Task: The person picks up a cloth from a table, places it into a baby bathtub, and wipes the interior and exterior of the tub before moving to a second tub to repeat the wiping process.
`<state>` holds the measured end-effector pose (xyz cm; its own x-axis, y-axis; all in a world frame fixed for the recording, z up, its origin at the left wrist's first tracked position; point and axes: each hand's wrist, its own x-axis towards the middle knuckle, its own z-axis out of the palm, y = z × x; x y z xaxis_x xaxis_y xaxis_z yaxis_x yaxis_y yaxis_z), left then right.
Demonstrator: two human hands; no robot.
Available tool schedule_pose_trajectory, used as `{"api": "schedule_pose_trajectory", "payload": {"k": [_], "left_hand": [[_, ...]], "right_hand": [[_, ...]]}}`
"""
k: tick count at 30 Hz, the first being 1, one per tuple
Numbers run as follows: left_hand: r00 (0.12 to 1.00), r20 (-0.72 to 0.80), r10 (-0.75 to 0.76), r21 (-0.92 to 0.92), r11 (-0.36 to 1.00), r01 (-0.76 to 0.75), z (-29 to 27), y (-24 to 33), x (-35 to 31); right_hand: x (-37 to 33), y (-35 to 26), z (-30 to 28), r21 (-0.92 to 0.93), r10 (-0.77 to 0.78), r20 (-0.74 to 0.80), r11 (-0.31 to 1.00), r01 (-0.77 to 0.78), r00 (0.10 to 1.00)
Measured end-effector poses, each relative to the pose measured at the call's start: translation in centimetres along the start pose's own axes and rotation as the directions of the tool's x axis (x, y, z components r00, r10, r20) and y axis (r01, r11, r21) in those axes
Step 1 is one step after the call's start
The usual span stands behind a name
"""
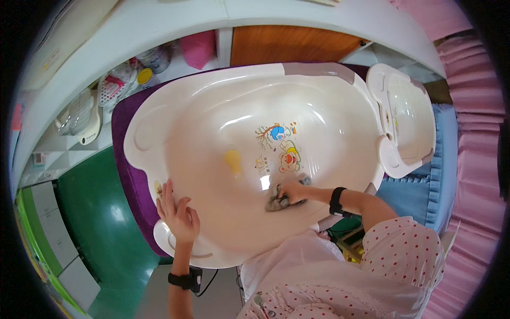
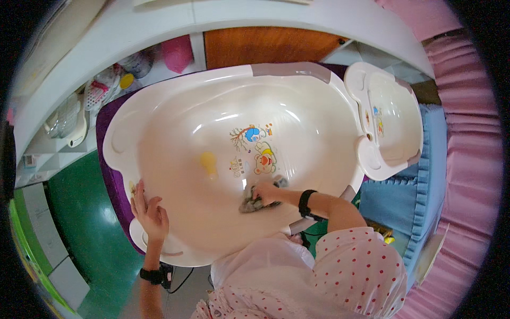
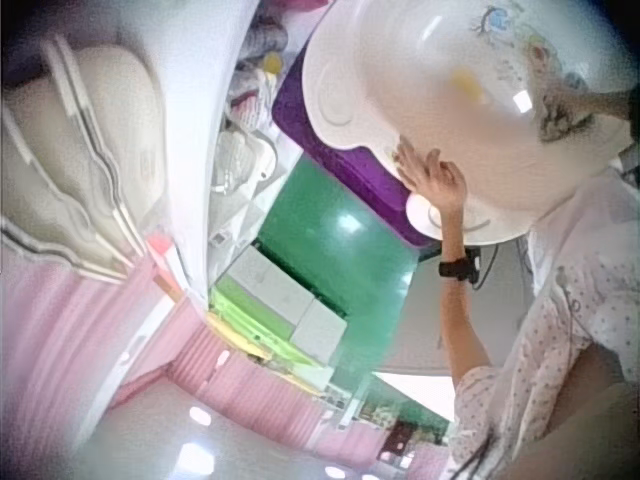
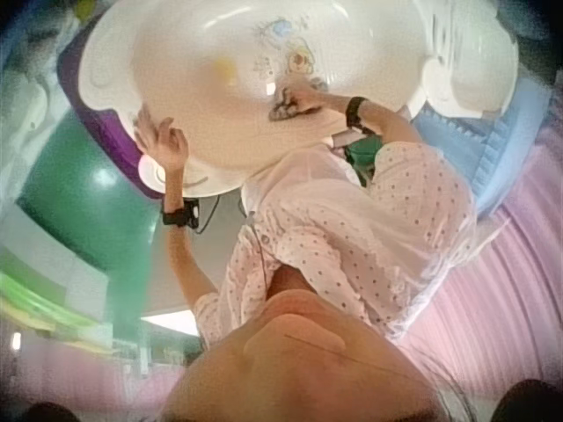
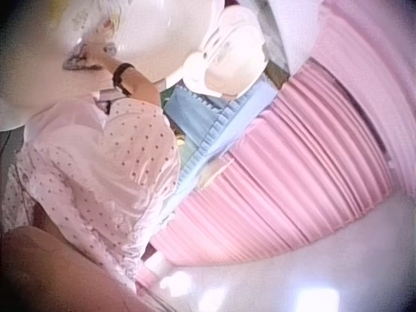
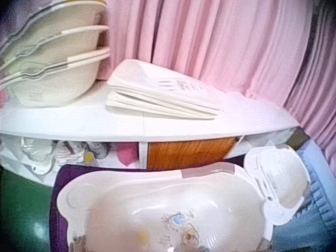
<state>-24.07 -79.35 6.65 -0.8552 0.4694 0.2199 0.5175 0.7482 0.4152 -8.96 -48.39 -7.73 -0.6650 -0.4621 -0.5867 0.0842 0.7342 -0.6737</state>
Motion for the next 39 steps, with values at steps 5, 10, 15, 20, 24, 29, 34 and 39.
{"api": "schedule_pose_trajectory", "payload": {"k": [5, 10, 15, 20, 24, 29, 34, 39], "left_hand": [[0.997, -0.050, 0.050, -0.016, 0.999, -0.050, -0.2, 0.1, -0.7], [0.999, -0.026, 0.036, 0.008, 0.999, -0.036, -0.9, 0.2, -1.5], [0.999, -0.008, 0.052, 0.095, 0.994, -0.051, -0.7, 0.8, -1.6], [0.982, 0.188, -0.023, 0.260, 0.965, -0.028, -3.3, 3.9, -3.0], [0.894, 0.431, -0.118, 0.381, 0.922, -0.062, -4.5, 10.0, -6.1], [0.788, 0.591, -0.172, -0.043, 0.969, 0.244, -0.5, 17.0, -11.5], [0.956, 0.275, -0.101, 0.032, 0.995, 0.096, 4.5, 21.0, -13.4], [0.954, 0.280, -0.106, 0.112, 0.991, 0.077, 7.4, 21.4, -12.7]], "right_hand": [[1.2, -8.6, -1.6, 0.314, -0.114, -0.073, 0.940, 0.131, 0.991], [-3.7, -13.7, -4.7, 0.684, 0.034, -0.225, 0.717, 0.133, 0.974], [-10.4, -8.8, -3.6, 0.535, 0.272, -0.294, 0.841, -0.078, 0.916], [-16.1, -2.7, -5.1, 0.314, 0.359, -0.493, 0.923, -0.222, 0.793], [-20.0, 6.3, -7.3, 0.014, 0.323, -0.589, 0.921, -0.390, 0.741], [-19.3, 9.4, -9.4, 0.073, 0.641, -0.054, 0.767, -0.637, 0.766], [-16.1, 9.7, -14.5, 0.028, 0.470, 0.023, 0.882, -0.471, 0.882], [-10.7, 14.3, -17.6, 0.293, 0.235, -0.560, 0.953, -0.075, 0.795]]}}
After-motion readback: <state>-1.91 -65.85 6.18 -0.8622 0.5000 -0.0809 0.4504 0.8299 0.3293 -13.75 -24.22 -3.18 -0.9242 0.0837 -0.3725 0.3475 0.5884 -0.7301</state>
